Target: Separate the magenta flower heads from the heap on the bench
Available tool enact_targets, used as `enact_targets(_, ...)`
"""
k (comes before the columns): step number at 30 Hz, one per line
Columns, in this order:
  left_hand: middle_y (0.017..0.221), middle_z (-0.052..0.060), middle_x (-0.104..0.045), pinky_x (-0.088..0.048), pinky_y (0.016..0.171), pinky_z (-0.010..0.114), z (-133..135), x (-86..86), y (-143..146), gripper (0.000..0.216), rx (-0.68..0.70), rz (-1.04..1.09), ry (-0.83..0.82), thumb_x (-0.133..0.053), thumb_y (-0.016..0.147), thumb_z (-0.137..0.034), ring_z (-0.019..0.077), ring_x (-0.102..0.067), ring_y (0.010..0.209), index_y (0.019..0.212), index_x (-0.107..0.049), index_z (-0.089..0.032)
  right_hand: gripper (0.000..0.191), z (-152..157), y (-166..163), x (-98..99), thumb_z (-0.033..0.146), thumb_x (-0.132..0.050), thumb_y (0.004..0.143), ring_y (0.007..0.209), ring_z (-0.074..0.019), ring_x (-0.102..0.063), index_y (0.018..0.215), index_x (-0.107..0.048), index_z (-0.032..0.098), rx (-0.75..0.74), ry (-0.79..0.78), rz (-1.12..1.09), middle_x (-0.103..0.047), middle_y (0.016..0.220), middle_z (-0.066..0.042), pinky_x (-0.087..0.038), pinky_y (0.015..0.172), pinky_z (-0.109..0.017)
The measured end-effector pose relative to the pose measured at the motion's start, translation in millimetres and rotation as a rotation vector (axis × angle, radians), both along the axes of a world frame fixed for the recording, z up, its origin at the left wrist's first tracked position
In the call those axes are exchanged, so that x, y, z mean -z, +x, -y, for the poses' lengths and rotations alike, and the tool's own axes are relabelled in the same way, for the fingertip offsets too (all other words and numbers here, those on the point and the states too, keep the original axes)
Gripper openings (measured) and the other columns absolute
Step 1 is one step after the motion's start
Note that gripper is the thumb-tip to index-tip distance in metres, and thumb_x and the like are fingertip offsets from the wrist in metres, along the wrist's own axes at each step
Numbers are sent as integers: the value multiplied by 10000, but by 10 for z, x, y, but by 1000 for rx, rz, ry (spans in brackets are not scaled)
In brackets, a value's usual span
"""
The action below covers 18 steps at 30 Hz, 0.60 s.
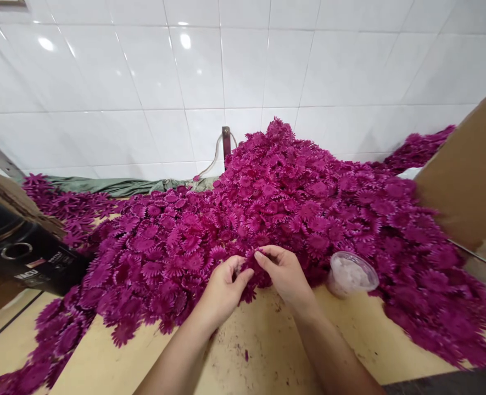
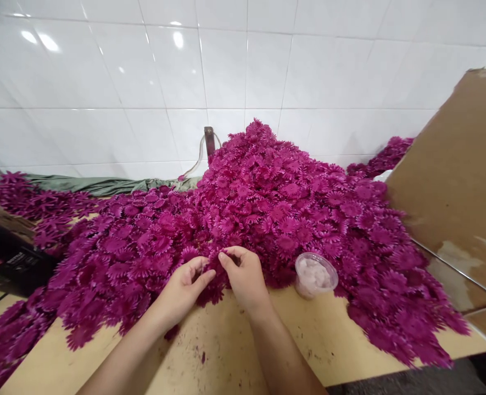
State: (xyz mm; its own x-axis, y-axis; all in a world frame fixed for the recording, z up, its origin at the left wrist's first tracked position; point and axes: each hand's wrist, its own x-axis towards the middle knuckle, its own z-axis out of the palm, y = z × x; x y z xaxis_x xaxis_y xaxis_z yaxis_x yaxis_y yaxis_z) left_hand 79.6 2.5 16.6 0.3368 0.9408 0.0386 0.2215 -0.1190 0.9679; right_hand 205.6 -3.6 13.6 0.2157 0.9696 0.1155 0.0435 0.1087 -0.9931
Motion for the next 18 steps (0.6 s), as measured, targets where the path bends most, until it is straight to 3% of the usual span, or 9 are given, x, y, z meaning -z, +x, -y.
enact_targets(9, 608, -26, -490, -363, 580, 235, 108, -83, -111, 185, -169, -233, 200, -404, 781, -301, 131, -467, 590, 632, -443, -199, 203, -87, -205, -48, 345, -564, 626, 477, -87, -424, 562, -529, 156, 82, -2, -137, -493, 503, 42, -355, 502, -228)
enact_targets(14, 534, -33, -429, -353, 501, 220, 364, -55, -320, 253, -108, -220, 126, -406, 777, -329, 119, -430, 524, 560, -408, -199, 197, -266, 53, -362, 345, -481, 718, 422, -86, -444, 604, -442, 189, 478, 105, -207, -455, 474, 60, -362, 466, -220)
enact_targets(15, 545, -26, -452, -372, 512, 221, 382, -62, -352, 238, -102, -199, 112, -429, 763, -323, 123, -449, 539, 562, -430, -195, 166, -275, 74, -435, 329, -487, 719, 444, -85, -459, 638, -460, 187, 454, 169, -162, -483, 520, 51, -374, 485, -221)
enact_targets(18, 627, -5, -561, -423, 576, 238, 330, -152, -379, 102, -133, -107, 97, -474, 723, -263, 140, -516, 601, 700, -541, -188, 114, -236, -5, -541, 286, -522, 697, 552, -106, -499, 692, -522, 172, 121, 222, 56, -538, 620, 15, -406, 561, -238)
